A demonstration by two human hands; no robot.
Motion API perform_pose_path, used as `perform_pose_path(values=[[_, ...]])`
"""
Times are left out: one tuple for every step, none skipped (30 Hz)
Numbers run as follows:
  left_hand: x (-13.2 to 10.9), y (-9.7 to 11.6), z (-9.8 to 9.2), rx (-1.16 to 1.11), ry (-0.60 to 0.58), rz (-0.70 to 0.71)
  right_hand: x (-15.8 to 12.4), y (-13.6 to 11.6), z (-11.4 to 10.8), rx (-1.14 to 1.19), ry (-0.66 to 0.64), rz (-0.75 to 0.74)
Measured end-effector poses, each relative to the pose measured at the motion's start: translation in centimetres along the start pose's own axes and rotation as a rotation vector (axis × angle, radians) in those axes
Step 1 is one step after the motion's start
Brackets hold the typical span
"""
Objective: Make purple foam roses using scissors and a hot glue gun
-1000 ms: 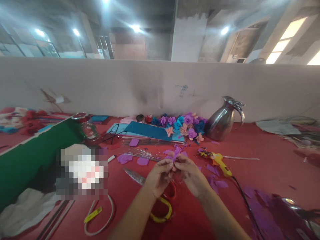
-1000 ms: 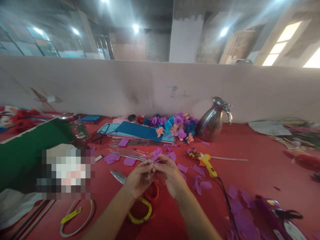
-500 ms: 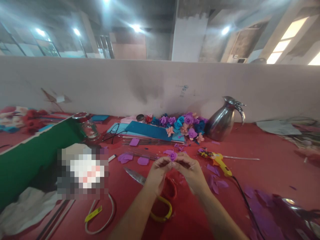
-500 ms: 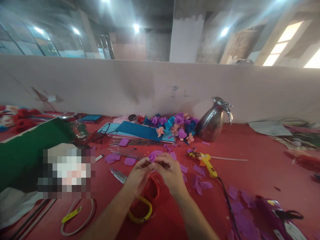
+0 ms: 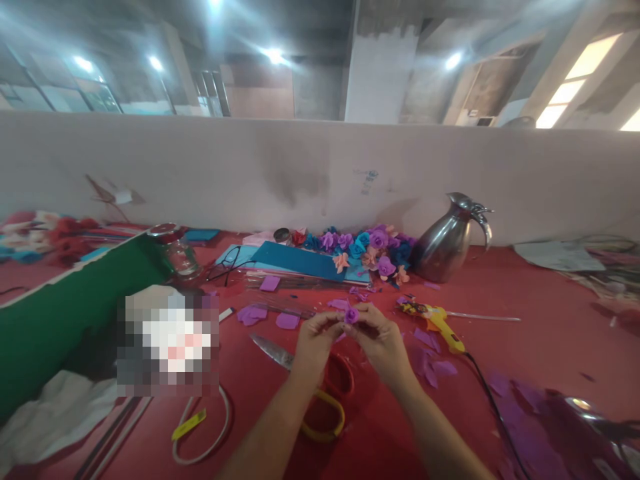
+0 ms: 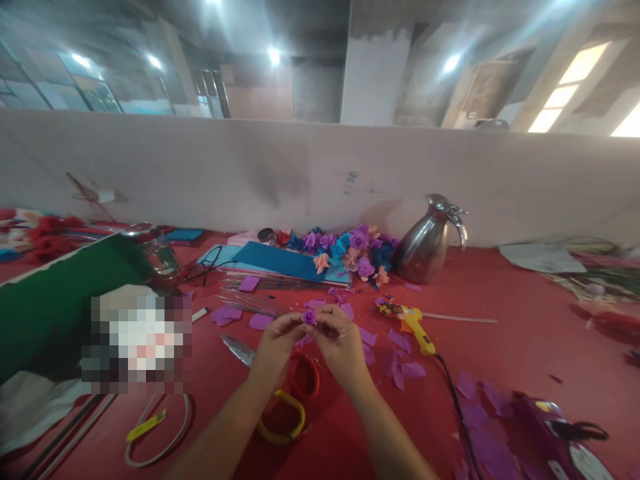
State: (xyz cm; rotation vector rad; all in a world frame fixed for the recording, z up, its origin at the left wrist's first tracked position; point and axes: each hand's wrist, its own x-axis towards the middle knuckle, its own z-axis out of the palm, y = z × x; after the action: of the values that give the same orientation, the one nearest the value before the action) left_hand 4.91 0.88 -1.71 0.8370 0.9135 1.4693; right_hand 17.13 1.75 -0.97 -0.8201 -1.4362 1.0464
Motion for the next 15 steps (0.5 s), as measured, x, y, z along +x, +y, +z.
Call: perform_pose_path(values=[[0.00, 0.07, 0.02, 0.012, 0.007, 0.005, -0.04, 0.02, 0.01, 0.000, -0.002, 0.003], [0.00, 0.13, 0.05, 0.022, 0.016, 0.009, -0.07, 0.02, 0.01, 0.004, -0.006, 0.008], [-0.01, 0.19, 0.07, 0.028, 0.025, 0.009, -0.11, 0.01, -0.01, 0.011, -0.006, 0.013], [-0.03, 0.24, 0.10, 0.032, 0.031, 0.005, -0.13, 0.01, -0.02, 0.018, -0.005, 0.017], [-0.05, 0.30, 0.14, 0.038, 0.032, -0.001, -0.16, 0.03, -0.04, 0.024, -0.003, 0.022], [-0.07, 0.34, 0.17, 0.044, 0.031, -0.008, -0.17, 0.07, -0.05, 0.030, 0.000, 0.026], [-0.10, 0.37, 0.20, 0.050, 0.033, -0.014, -0.18, 0.14, -0.06, 0.035, 0.002, 0.035], [-0.12, 0.38, 0.21, 0.058, 0.037, -0.018, -0.18, 0.22, -0.06, 0.046, 0.003, 0.049], [-0.13, 0.36, 0.21, 0.072, 0.048, -0.013, -0.18, 0.30, -0.05, 0.063, 0.002, 0.070], [-0.13, 0.32, 0.18, 0.095, 0.062, 0.001, -0.17, 0.38, -0.02, 0.083, 0.002, 0.097], [-0.13, 0.27, 0.14, 0.123, 0.077, 0.021, -0.16, 0.44, 0.01, 0.102, 0.009, 0.125], [-0.11, 0.19, 0.09, 0.152, 0.091, 0.043, -0.14, 0.48, 0.06, 0.119, 0.025, 0.150], [-0.09, 0.11, 0.04, 0.173, 0.102, 0.060, -0.14, 0.50, 0.11, 0.131, 0.048, 0.171], [-0.06, 0.03, -0.01, 0.182, 0.108, 0.072, -0.13, 0.52, 0.17, 0.138, 0.073, 0.188], [-0.02, -0.05, -0.03, 0.172, 0.111, 0.080, -0.13, 0.52, 0.23, 0.140, 0.095, 0.201]])
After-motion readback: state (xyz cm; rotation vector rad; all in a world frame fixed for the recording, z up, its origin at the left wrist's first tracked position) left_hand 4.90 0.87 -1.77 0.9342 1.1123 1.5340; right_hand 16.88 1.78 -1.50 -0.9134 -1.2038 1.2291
